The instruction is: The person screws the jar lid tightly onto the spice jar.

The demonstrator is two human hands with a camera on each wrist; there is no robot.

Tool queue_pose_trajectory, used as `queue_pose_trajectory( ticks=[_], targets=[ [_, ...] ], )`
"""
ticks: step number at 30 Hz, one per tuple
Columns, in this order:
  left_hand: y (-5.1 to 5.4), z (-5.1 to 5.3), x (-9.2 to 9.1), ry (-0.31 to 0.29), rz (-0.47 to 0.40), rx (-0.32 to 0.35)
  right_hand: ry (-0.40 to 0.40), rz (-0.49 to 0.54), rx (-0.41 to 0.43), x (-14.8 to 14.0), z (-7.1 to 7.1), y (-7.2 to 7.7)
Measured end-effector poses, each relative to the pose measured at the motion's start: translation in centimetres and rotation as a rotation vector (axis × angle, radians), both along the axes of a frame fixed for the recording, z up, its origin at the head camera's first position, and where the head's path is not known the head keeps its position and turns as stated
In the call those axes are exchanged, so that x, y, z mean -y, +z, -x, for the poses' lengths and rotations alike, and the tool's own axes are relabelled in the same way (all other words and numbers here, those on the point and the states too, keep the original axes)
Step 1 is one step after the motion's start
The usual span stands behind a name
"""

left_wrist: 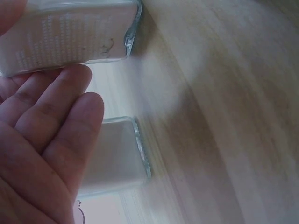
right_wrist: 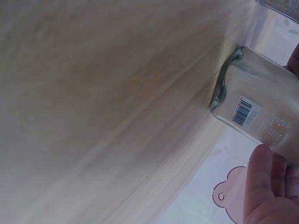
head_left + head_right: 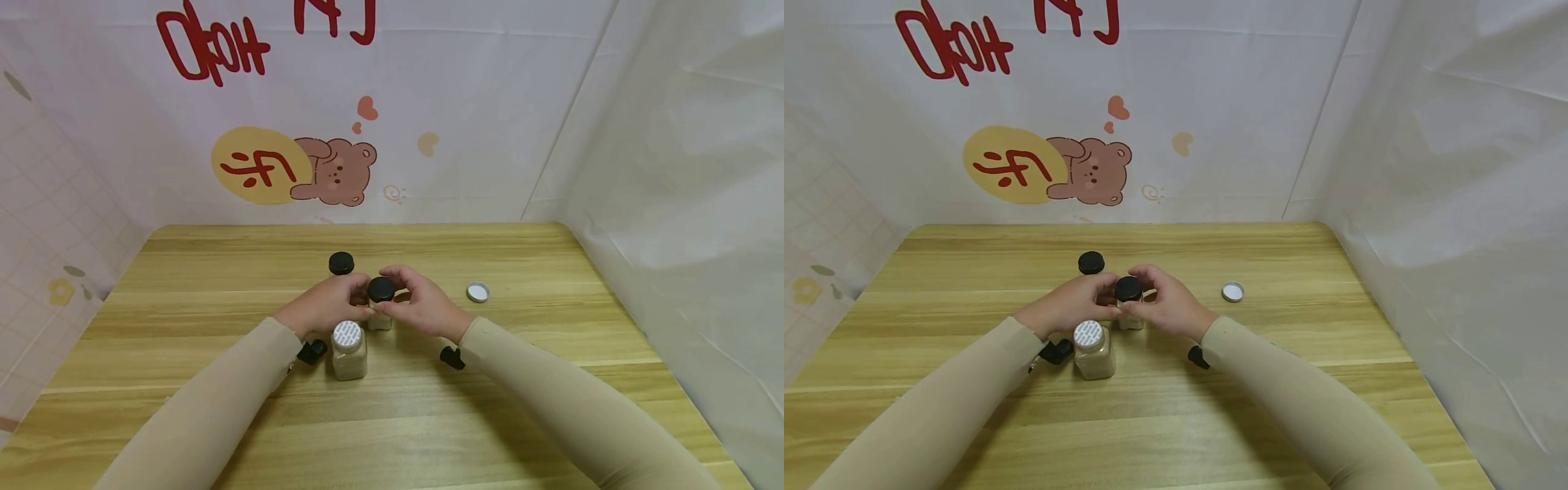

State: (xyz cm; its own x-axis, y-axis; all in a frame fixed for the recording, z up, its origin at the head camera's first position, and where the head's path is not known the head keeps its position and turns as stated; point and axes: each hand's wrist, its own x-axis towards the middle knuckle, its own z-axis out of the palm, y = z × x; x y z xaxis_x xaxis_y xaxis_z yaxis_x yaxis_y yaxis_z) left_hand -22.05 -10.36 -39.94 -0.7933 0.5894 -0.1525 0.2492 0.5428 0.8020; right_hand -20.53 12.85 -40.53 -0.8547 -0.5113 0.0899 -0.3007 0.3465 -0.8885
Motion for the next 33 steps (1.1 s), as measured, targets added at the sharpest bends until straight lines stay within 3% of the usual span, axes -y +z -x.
queue_pose_trajectory(
  ticks=[10, 21, 33],
  targets=[
    [-0.08, -0.04, -0.01, 0.000, -0.004, 0.004, 0.041, 0.019, -0.025, -0.13, 0.25, -0.43],
    [-0.15, 0.03, 0.00, 0.007, 0.019, -0.007, 0.006, 0.005, 0.003, 0.07, 0.09, -0.27],
    [-0.10, 0.11, 0.01, 0.010, 0.018, -0.009, 0.031, 0.009, -0.024, -0.16, 0.28, -0.53]
  ],
)
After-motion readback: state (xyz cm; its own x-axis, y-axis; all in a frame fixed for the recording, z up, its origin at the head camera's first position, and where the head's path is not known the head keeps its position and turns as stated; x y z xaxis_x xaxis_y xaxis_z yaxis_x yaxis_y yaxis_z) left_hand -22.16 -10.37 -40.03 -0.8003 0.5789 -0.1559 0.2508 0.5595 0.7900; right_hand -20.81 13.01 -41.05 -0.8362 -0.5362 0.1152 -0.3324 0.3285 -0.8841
